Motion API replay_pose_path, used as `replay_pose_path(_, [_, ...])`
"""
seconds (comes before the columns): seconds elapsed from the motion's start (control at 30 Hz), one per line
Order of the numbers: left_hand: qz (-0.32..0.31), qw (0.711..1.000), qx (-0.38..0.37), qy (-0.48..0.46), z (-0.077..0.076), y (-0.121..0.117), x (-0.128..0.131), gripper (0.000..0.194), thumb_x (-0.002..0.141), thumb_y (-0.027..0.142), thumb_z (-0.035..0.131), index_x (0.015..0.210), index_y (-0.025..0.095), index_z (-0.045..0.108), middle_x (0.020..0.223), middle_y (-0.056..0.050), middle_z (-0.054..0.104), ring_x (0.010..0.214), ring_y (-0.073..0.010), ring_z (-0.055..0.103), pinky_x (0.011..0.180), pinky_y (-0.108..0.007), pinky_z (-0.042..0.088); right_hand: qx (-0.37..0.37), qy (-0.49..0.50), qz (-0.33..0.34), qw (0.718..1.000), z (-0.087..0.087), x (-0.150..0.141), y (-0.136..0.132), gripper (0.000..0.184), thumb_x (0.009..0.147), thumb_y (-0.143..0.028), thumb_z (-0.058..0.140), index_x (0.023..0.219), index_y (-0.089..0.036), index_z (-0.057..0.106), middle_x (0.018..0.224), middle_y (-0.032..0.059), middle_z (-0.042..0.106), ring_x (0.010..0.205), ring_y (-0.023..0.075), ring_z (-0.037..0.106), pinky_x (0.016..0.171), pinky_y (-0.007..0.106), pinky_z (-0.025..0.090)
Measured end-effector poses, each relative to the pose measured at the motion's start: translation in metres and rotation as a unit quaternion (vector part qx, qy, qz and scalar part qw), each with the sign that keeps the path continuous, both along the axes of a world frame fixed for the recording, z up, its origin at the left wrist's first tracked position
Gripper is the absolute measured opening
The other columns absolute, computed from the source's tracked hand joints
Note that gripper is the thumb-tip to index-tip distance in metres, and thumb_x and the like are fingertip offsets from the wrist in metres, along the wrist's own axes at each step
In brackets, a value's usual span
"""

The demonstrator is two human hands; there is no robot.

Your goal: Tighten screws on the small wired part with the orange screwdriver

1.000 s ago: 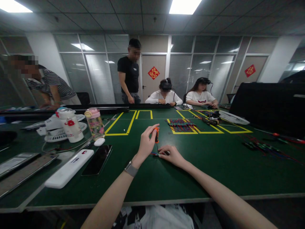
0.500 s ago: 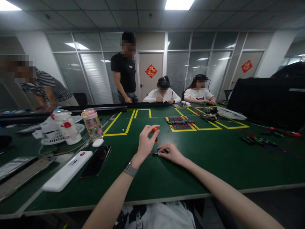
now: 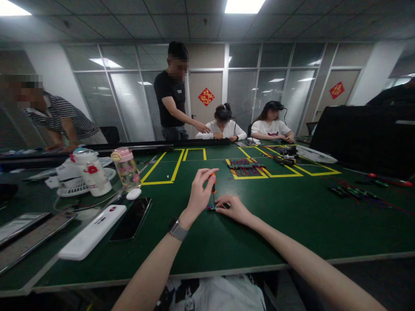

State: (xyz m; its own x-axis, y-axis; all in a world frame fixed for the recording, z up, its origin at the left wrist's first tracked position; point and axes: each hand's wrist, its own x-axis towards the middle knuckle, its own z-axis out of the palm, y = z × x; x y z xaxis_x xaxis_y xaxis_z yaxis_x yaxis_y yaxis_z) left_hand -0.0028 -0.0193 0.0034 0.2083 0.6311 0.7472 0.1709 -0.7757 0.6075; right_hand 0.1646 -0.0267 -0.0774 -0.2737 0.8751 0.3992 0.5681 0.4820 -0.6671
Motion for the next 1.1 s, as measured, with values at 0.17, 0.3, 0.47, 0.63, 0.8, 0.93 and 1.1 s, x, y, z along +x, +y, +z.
replay_pose_path(0.17, [-0.070, 0.997, -0.030, -0.015, -0.0012, 0.0011, 0.0011, 0.029, 0.093, 0.029, 0.047, 0.116, 0.021, 0.063, 0.102, -0.006, 0.063, 0.090, -0.0158, 0.062, 0.080, -0.027, 0.049, 0.000, 0.002, 0.002, 1.000, -0.0010, 0.0006, 0.0003, 0.009, 0.074, -0.023, 0.071, 0.080, -0.019, 0.076, 0.099, 0.0082, 0.073, 0.094, 0.0221, 0.066, 0.084, 0.033, 0.051])
replay_pose_path(0.3, [0.015, 1.000, -0.004, -0.018, -0.0010, 0.0012, 0.0000, 0.020, 0.087, 0.029, 0.059, 0.102, 0.021, 0.068, 0.092, -0.004, 0.058, 0.085, -0.0150, 0.058, 0.077, -0.026, 0.048, -0.005, 0.004, 0.000, 1.000, -0.0005, 0.0002, -0.0003, 0.010, 0.073, -0.023, 0.072, 0.081, -0.020, 0.076, 0.100, 0.0085, 0.073, 0.095, 0.0223, 0.066, 0.086, 0.034, 0.050])
replay_pose_path(0.47, [-0.001, 1.000, -0.006, -0.008, -0.0008, 0.0013, -0.0011, 0.031, 0.095, 0.026, 0.042, 0.121, 0.022, 0.060, 0.110, -0.006, 0.060, 0.100, -0.0160, 0.058, 0.090, -0.029, 0.045, -0.005, 0.005, 0.000, 1.000, 0.0003, -0.0003, -0.0009, 0.010, 0.074, -0.024, 0.071, 0.081, -0.019, 0.077, 0.100, 0.0085, 0.073, 0.095, 0.0226, 0.066, 0.083, 0.033, 0.051])
replay_pose_path(0.63, [-0.006, 1.000, -0.010, -0.026, -0.0023, 0.0029, -0.0017, 0.026, 0.092, 0.029, 0.050, 0.113, 0.020, 0.064, 0.100, -0.006, 0.063, 0.092, -0.0161, 0.060, 0.083, -0.028, 0.048, -0.005, 0.001, -0.003, 1.000, 0.0000, -0.0004, -0.0006, 0.009, 0.074, -0.024, 0.071, 0.080, -0.020, 0.077, 0.099, 0.0082, 0.073, 0.096, 0.0230, 0.066, 0.085, 0.034, 0.050])
replay_pose_path(0.8, [0.001, 1.000, -0.015, -0.019, -0.0024, 0.0030, -0.0009, 0.028, 0.092, 0.031, 0.050, 0.115, 0.022, 0.064, 0.102, -0.005, 0.061, 0.093, -0.0157, 0.060, 0.083, -0.027, 0.048, -0.004, 0.003, 0.000, 1.000, -0.0003, 0.0000, -0.0001, 0.009, 0.074, -0.023, 0.071, 0.080, -0.020, 0.076, 0.098, 0.0081, 0.073, 0.094, 0.0226, 0.066, 0.083, 0.033, 0.050])
replay_pose_path(0.93, [-0.051, 0.998, -0.028, -0.023, -0.0018, 0.0023, 0.0003, 0.032, 0.095, 0.027, 0.043, 0.122, 0.022, 0.059, 0.114, -0.007, 0.062, 0.107, -0.0171, 0.059, 0.094, -0.030, 0.046, -0.003, 0.001, 0.003, 1.000, -0.0027, 0.0013, 0.0017, 0.009, 0.074, -0.024, 0.071, 0.080, -0.020, 0.076, 0.099, 0.0080, 0.073, 0.094, 0.0221, 0.066, 0.082, 0.032, 0.051])
replay_pose_path(1.1, [-0.008, 0.999, -0.011, -0.040, -0.0024, 0.0026, 0.0002, 0.020, 0.088, 0.028, 0.057, 0.103, 0.020, 0.068, 0.094, -0.005, 0.061, 0.087, -0.0154, 0.061, 0.080, -0.027, 0.049, -0.004, 0.003, 0.005, 1.000, -0.0055, 0.0027, 0.0035, 0.010, 0.074, -0.025, 0.071, 0.081, -0.020, 0.076, 0.100, 0.0078, 0.073, 0.095, 0.0222, 0.066, 0.082, 0.032, 0.051])
